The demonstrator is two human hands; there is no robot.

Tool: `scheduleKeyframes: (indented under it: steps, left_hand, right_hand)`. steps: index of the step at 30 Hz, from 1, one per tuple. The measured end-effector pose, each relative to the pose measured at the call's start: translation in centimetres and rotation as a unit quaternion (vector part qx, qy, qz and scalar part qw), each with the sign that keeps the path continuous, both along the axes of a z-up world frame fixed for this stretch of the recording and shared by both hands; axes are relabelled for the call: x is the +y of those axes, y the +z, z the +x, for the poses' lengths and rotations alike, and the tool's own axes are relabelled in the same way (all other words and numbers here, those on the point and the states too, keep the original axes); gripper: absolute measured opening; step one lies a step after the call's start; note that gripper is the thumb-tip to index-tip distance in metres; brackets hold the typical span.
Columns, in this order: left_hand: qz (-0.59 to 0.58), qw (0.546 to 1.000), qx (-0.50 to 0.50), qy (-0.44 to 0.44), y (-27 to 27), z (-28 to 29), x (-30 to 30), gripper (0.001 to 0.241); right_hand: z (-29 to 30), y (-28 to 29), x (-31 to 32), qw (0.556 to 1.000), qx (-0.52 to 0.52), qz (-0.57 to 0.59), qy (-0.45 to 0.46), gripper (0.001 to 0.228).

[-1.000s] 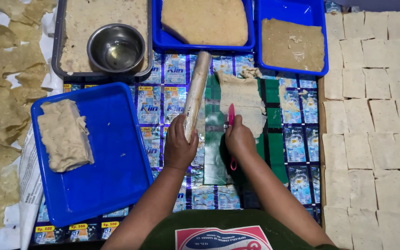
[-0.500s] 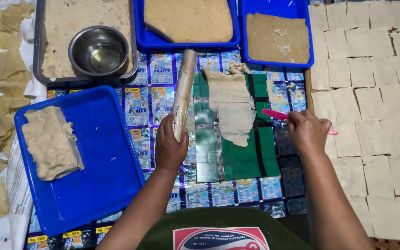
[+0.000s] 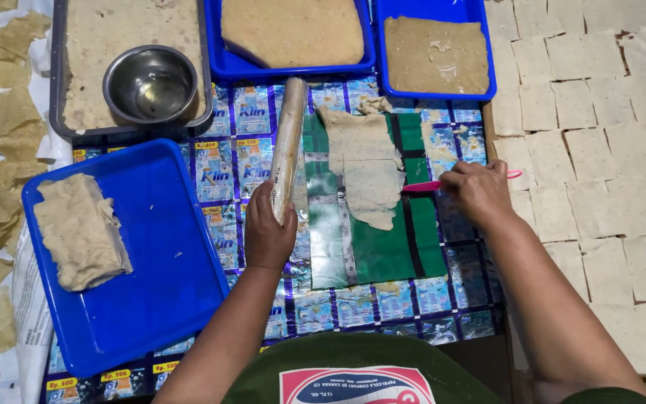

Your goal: Flattening dough with a rolling pin and scraper, then cutting and placing pieces on a bamboo drying rack.

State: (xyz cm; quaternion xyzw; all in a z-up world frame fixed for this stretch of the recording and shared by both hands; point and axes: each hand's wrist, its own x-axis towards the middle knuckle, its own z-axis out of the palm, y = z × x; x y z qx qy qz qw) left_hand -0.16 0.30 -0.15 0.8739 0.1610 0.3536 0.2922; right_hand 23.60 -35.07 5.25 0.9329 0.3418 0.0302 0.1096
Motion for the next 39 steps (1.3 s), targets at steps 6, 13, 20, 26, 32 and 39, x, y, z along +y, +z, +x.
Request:
scheduleKeyframes:
  steps: [6, 13, 20, 26, 32, 39]
  left_hand:
    - [0.000, 1.000, -0.005, 0.000, 0.0, 0.0, 0.1, 0.049]
    - [0.000, 1.000, 0.000, 0.005, -0.4, 0.1, 0.2, 0.050]
    - [0.000, 1.000, -0.005, 0.008, -0.7, 0.2, 0.4, 0.051]
    - [-0.010, 1.000, 0.006, 0.004, 0.1, -0.1, 0.1, 0.051]
    - [-0.014, 1.000, 0.012, 0.006, 0.2, -0.1, -0.1, 0.051]
    - [-0.005, 1.000, 0.021, 0.016, -0.2, 0.2, 0.1, 0.051]
  right_hand:
    - [-1.3, 0.1, 3.8, 0.997, -0.021, 0.047, 0.056, 0.005]
    - [-3.3, -1.5, 9.6, 0.989, 0.005, 0.102, 0.109, 0.008]
    - [-6.3, -0.1, 10.8, 0.989, 0.056, 0.132, 0.044, 0.012]
    - [-11.5, 2.1, 4.2, 0.982, -0.028, 0.120, -0.146, 0.034]
    - [-11.1, -2.7, 2.5, 0.977, -0.001, 0.036, -0.209, 0.037]
    - [-3.4, -3.3, 6.3, 0.984, -0.034, 0.058, -0.163, 0.032]
